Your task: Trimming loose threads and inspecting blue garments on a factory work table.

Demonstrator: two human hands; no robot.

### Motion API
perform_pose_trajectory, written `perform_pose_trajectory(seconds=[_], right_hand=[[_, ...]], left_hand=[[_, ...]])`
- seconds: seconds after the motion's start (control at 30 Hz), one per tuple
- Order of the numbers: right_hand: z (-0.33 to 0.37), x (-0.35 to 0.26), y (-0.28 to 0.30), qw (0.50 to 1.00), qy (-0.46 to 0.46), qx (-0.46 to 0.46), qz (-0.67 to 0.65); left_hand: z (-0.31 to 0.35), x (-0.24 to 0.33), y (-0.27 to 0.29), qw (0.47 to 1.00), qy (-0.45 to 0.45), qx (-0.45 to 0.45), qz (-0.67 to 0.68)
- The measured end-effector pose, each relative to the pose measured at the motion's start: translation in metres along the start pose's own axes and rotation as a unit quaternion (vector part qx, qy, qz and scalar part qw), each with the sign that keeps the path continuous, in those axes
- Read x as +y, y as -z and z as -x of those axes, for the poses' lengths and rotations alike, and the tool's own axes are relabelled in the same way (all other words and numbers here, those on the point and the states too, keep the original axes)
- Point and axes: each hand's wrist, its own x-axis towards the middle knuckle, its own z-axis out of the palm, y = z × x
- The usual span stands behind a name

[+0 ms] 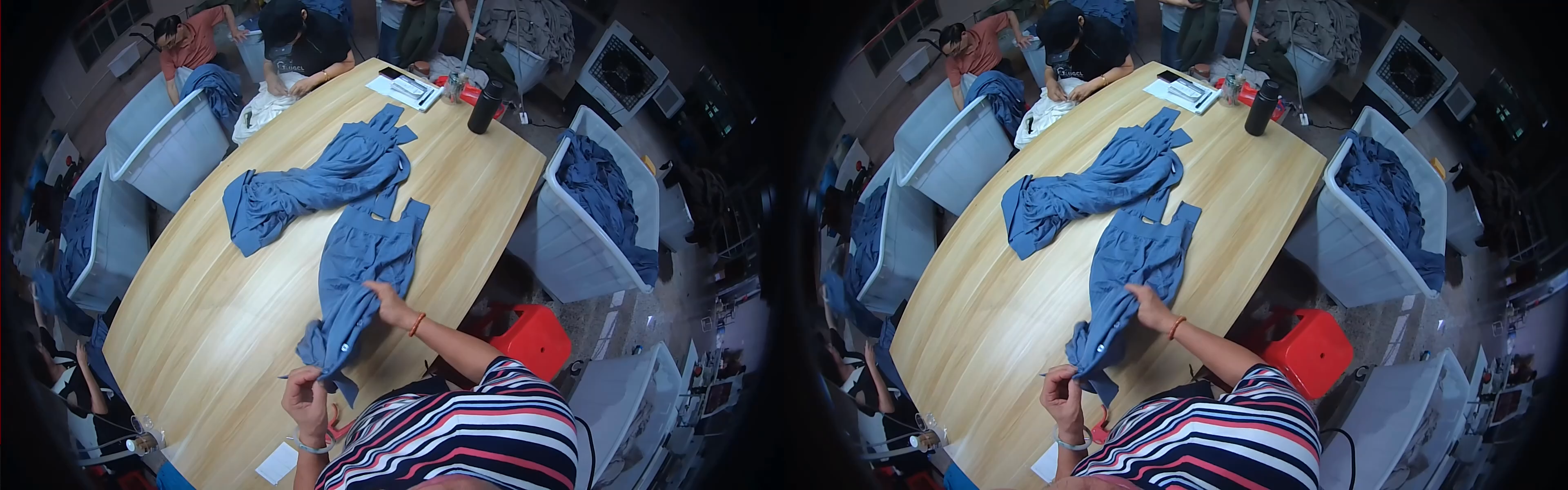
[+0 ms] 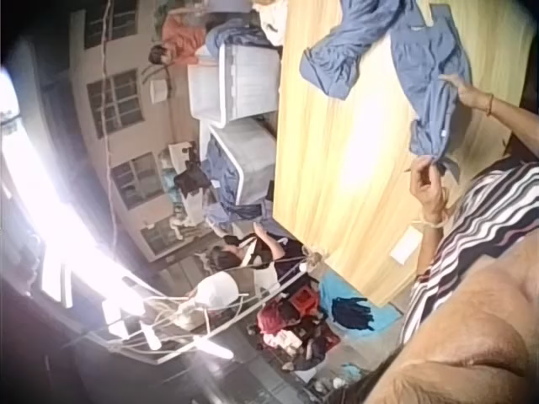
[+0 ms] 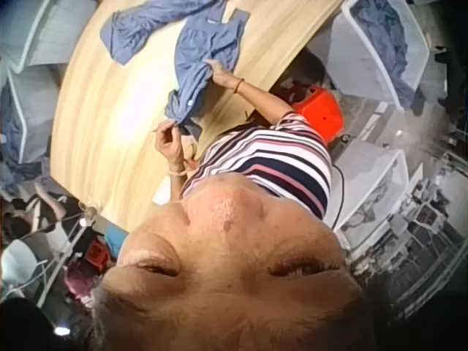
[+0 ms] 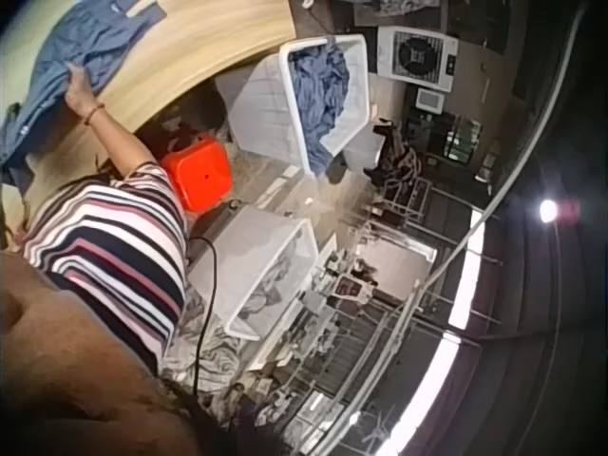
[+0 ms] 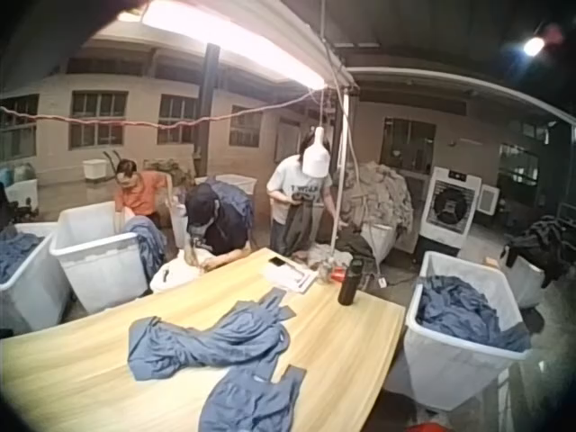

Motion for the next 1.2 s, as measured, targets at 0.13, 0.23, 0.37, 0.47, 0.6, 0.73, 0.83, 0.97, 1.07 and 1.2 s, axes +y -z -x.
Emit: perform_pose_trajectory(seconds=[0.13,0.23,0.37,0.47,0.6,0.73,0.83,0.97,1.07,1.2], right_hand=[[-0.013,-0.019,0.042,0.968,0.017,0.18,-0.173],[-0.024,-0.073,0.061,0.939,0.095,0.272,-0.19],[-0.031,-0.121,0.085,0.888,0.205,0.4,-0.1],[-0.037,-0.124,0.099,0.868,0.25,0.429,-0.005],[-0.039,-0.1,0.107,0.855,0.15,0.402,0.292],[-0.025,-0.03,0.086,0.901,-0.12,0.097,0.405],[-0.018,-0.018,0.084,0.89,-0.209,-0.094,0.394],[-0.028,-0.012,0.071,0.918,-0.142,-0.098,0.356],[-0.053,-0.012,0.061,0.931,-0.128,-0.109,0.324],[-0.096,0.004,0.043,0.94,-0.072,-0.085,0.323]], left_hand=[[-0.002,-0.031,0.008,0.998,0.044,0.029,0.02],[-0.002,-0.045,0.012,0.996,0.077,0.051,-0.004],[0.002,-0.06,0.02,0.991,0.124,0.032,-0.03],[0.009,-0.07,0.025,0.987,0.151,0.004,-0.054],[0.016,-0.08,0.029,0.978,0.187,-0.021,-0.095],[0.021,-0.083,0.029,0.973,0.137,-0.025,-0.183],[0.013,-0.08,0.028,0.936,0.084,-0.077,-0.333],[0.017,-0.089,0.031,0.903,0.035,-0.119,-0.411],[0.023,-0.1,0.04,0.892,0.066,-0.145,-0.423],[0.036,-0.113,0.051,0.874,0.08,-0.177,-0.445]])
